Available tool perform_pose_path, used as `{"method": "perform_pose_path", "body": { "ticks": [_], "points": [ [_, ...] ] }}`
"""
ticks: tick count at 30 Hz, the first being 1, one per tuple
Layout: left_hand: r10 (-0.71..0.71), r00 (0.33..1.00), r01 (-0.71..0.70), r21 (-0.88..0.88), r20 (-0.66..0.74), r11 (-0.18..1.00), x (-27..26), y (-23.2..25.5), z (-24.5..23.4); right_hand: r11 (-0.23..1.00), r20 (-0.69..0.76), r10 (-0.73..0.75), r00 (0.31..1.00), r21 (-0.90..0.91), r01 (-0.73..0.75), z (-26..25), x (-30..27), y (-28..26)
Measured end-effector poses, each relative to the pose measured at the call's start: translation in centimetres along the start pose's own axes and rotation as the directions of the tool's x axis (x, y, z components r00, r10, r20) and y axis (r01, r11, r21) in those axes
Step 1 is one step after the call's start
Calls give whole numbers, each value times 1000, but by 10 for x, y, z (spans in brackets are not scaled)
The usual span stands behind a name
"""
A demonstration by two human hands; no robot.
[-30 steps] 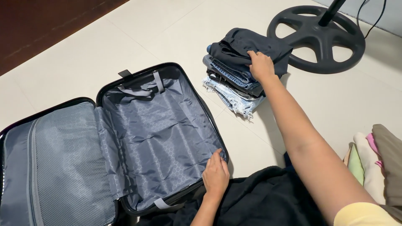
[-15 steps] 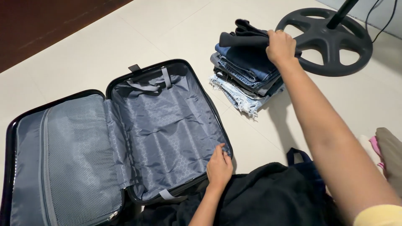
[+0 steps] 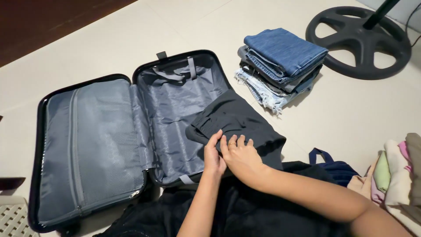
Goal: The person packs a suitcase by first placing a white folded cloth into the left compartment and zipping the mesh cover. They then open the right compartment and place several folded clothing items, including jeans and shirts, into the suitcase.
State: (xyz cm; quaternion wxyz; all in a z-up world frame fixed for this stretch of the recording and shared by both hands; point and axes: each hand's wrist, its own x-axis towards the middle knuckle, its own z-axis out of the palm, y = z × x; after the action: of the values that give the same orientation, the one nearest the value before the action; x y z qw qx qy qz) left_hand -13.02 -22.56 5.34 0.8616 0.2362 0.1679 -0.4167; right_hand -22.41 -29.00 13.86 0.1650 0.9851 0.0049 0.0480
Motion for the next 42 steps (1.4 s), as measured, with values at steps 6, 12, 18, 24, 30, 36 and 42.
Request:
{"method": "perform_pose_path", "body": {
  "ticks": [6, 12, 18, 24, 30, 36, 42],
  "points": [
    [271, 954, -293, 210, 126, 933, 5, 55, -19, 914, -172, -55, 983, 388, 119, -22, 11, -5],
    [94, 973, -151, 275, 210, 949, 22, 155, -26, 446, 66, 374, 925, 862, -242, 19, 43, 58],
    [-111, 962, 53, 225, 251, 973, 74, 181, -65, -628, 648, 301, 699, 686, -366, 146, 70, 78],
    [-18, 997, 57, 608, -70, 792, 79, 165, -133, -514, 793, 50, 607, 542, -665, 183, 57, 69],
    [30, 964, 213, 837, -264, 504, 31, 133, -119, 298, 666, 249, 703, 638, -710, 200, 55, 33],
    [407, 893, 315, 911, -190, -266, 7, 100, -85, 583, 556, 388, 735, 470, -663, 170, 60, 27],
    [310, 800, -292, 785, 513, -546, 13, 7, -48, 403, 116, 626, 771, 798, -447, 182, 70, 106]
  ]
}}
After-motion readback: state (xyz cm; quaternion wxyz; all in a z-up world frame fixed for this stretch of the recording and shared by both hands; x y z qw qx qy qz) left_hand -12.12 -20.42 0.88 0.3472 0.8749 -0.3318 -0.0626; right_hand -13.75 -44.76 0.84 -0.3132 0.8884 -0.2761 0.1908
